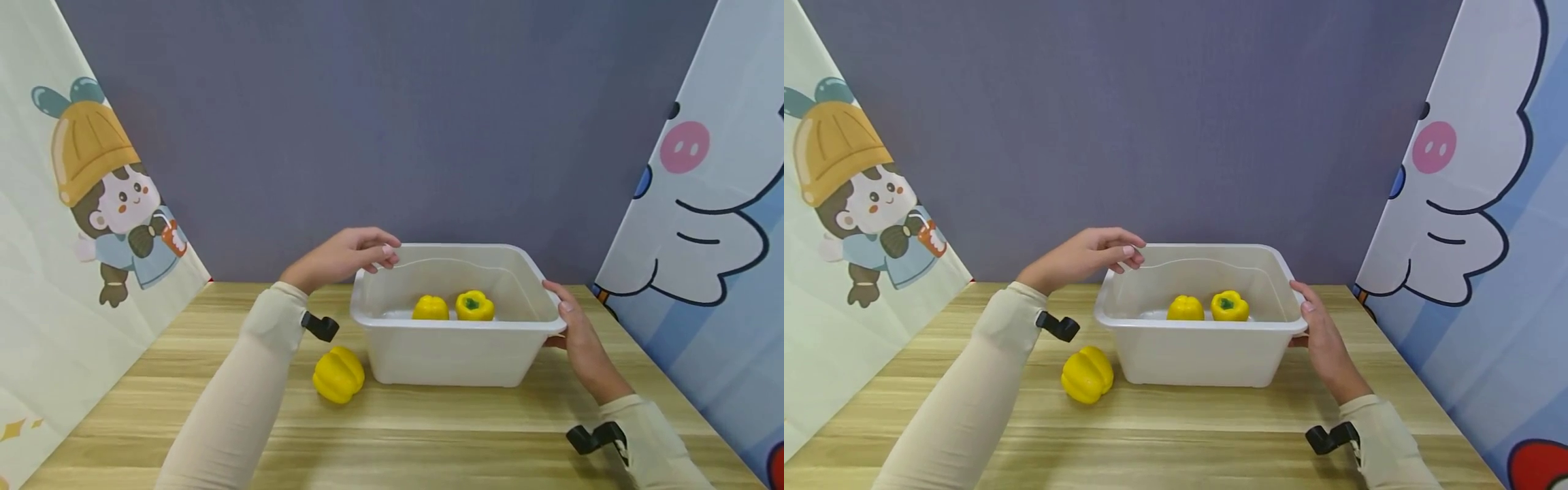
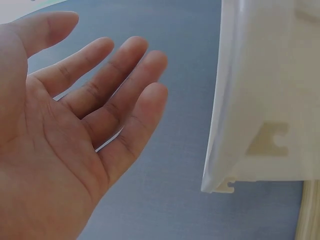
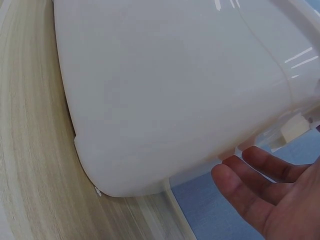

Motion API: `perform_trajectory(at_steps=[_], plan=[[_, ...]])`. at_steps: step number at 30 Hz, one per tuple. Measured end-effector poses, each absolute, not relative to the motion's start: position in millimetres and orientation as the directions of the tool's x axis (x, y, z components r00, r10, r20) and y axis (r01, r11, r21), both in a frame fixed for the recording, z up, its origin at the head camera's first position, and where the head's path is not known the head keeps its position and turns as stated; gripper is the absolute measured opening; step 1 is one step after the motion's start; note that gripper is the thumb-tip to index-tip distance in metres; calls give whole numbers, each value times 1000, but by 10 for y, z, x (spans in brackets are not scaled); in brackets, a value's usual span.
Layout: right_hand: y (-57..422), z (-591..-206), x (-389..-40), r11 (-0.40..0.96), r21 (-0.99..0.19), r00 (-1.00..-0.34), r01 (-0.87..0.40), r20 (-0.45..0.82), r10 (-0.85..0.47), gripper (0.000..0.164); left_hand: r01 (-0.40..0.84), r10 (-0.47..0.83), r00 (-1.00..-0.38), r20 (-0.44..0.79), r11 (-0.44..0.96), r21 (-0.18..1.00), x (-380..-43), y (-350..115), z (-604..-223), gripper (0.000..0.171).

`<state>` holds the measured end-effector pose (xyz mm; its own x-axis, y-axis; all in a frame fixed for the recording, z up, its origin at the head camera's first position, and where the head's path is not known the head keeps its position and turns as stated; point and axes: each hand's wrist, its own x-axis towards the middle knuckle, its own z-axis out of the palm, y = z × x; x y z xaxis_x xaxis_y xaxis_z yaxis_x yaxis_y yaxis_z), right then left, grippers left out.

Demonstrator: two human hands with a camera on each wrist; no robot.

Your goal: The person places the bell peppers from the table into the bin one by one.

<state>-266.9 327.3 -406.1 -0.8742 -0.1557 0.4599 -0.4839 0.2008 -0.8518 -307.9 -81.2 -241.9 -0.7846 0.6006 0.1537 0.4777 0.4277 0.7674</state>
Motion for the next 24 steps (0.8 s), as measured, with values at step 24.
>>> perform_trajectory(at_steps=[24], plan=[[3284, -4063, -2659, 208, -855, -878, -475, 447, -171, 52, 460, 561, -812, 161, 444, 769, -2904, -1053, -2572, 32]])
